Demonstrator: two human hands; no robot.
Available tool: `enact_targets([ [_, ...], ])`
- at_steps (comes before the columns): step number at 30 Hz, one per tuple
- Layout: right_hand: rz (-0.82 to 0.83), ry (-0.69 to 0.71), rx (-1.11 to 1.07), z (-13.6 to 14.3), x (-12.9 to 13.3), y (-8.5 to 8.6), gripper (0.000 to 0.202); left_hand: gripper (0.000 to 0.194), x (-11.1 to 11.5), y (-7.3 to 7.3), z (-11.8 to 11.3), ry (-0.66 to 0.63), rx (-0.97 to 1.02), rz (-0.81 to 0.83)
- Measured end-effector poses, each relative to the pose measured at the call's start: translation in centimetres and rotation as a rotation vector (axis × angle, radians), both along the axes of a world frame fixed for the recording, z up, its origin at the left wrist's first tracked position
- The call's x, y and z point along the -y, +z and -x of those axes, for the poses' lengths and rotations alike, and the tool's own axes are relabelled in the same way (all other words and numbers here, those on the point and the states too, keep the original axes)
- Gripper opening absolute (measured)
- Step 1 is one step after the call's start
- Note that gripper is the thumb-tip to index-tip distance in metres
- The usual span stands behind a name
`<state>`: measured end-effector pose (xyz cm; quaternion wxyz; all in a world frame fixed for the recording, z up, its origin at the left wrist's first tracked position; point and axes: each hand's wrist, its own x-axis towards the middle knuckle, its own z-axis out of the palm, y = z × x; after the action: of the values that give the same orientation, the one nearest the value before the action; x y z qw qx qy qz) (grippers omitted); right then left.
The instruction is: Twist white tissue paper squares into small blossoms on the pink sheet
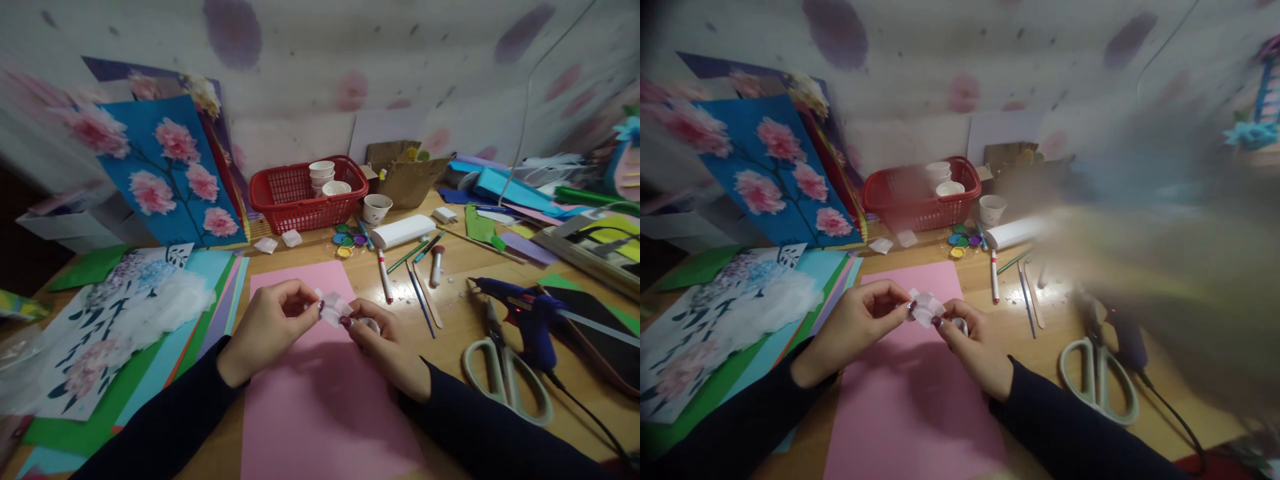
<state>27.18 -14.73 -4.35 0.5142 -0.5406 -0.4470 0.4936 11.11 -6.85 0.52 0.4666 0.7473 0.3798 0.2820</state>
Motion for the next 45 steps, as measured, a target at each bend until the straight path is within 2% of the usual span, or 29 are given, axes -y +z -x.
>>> enact_targets([
  [3, 0.002, -0.019, 0.0, 0.1, 0.0, 0.2, 0.024, 0.007, -0.6, -0.3, 0.1, 0.043, 0.015, 0.017],
  [6, 0.008, -0.043, 0.011, 0.2, -0.1, 0.2, 0.024, 0.013, -1.8, -0.7, 0.4, 0.138, 0.088, 0.045],
  [9, 0.019, -0.059, 0.024, 0.1, -0.2, 0.1, 0.023, 0.02, -2.7, -0.8, 0.8, 0.203, 0.217, 0.193],
  [13, -0.012, -0.046, 0.069, 0.0, -0.4, 0.0, 0.026, 0.019, -2.0, -0.7, 0.4, -0.012, 0.209, 0.489],
  [16, -0.053, -0.027, 0.103, 0.1, -0.3, 0.0, 0.028, 0.014, -1.1, -0.7, -0.3, -0.096, 0.153, 0.465],
  [19, 0.008, 0.03, 0.011, 0.2, -0.2, 0.1, 0.031, 0.015, -1.3, -0.5, 0.2, -0.049, 0.156, 0.357],
  [22, 0.077, 0.084, -0.077, 0.4, -0.2, 0.2, 0.039, 0.016, -3.0, 0.2, 3.1, 0.094, 0.072, 0.15],
  [26, 0.09, 0.095, -0.084, 0.7, -0.1, 0.1, 0.039, 0.013, -6.3, 1.1, 10.3, 0.333, -0.284, -0.181],
  [27, 0.094, 0.099, -0.099, 0.8, 0.0, 0.0, 0.037, 0.013, -7.0, 1.3, 12.1, 0.344, -0.391, -0.223],
  [29, 0.104, 0.102, -0.169, 0.9, -0.1, -0.3, 0.034, 0.011, -7.9, 1.5, 15.0, 0.362, -0.462, -0.259],
  [31, 0.114, 0.101, -0.305, 0.9, -0.2, -0.6, 0.031, 0.007, -8.1, 1.8, 16.2, 0.402, -0.496, -0.311],
  [32, 0.124, 0.1, -0.398, 0.9, -0.3, -0.6, 0.029, 0.007, -8.0, 2.1, 16.0, 0.437, -0.503, -0.358],
  [34, 0.185, 0.095, -0.591, 0.7, -0.6, -0.5, 0.028, 0.01, -7.1, 2.6, 14.3, 0.497, -0.495, -0.471],
  [35, 0.233, 0.094, -0.674, 0.6, -0.8, -0.3, 0.028, 0.011, -6.4, 2.8, 12.8, 0.508, -0.473, -0.536],
  [37, 0.331, 0.099, -0.798, 0.5, -0.9, 0.1, 0.031, 0.012, -4.5, 3.0, 9.3, 0.431, -0.421, -0.585],
  [38, 0.361, 0.109, -0.842, 0.4, -1.0, 0.3, 0.033, 0.011, -3.5, 3.0, 7.4, 0.336, -0.384, -0.585],
  [39, 0.373, 0.128, -0.877, 0.4, -1.0, 0.5, 0.035, 0.009, -2.4, 2.8, 5.6, 0.182, -0.316, -0.572],
  [41, 0.341, 0.176, -0.927, 0.3, -1.0, 0.6, 0.04, 0.007, -0.7, 2.2, 2.6, -0.055, -0.248, -0.583],
  [43, 0.274, 0.211, -0.962, 0.3, -1.0, 0.6, 0.043, 0.008, 0.4, 1.4, 0.6, -0.252, -0.219, -0.634],
  [45, 0.215, 0.224, -1.004, 0.3, -1.0, 0.5, 0.044, 0.006, 0.7, 0.5, -0.6, -0.368, -0.212, -0.651],
])
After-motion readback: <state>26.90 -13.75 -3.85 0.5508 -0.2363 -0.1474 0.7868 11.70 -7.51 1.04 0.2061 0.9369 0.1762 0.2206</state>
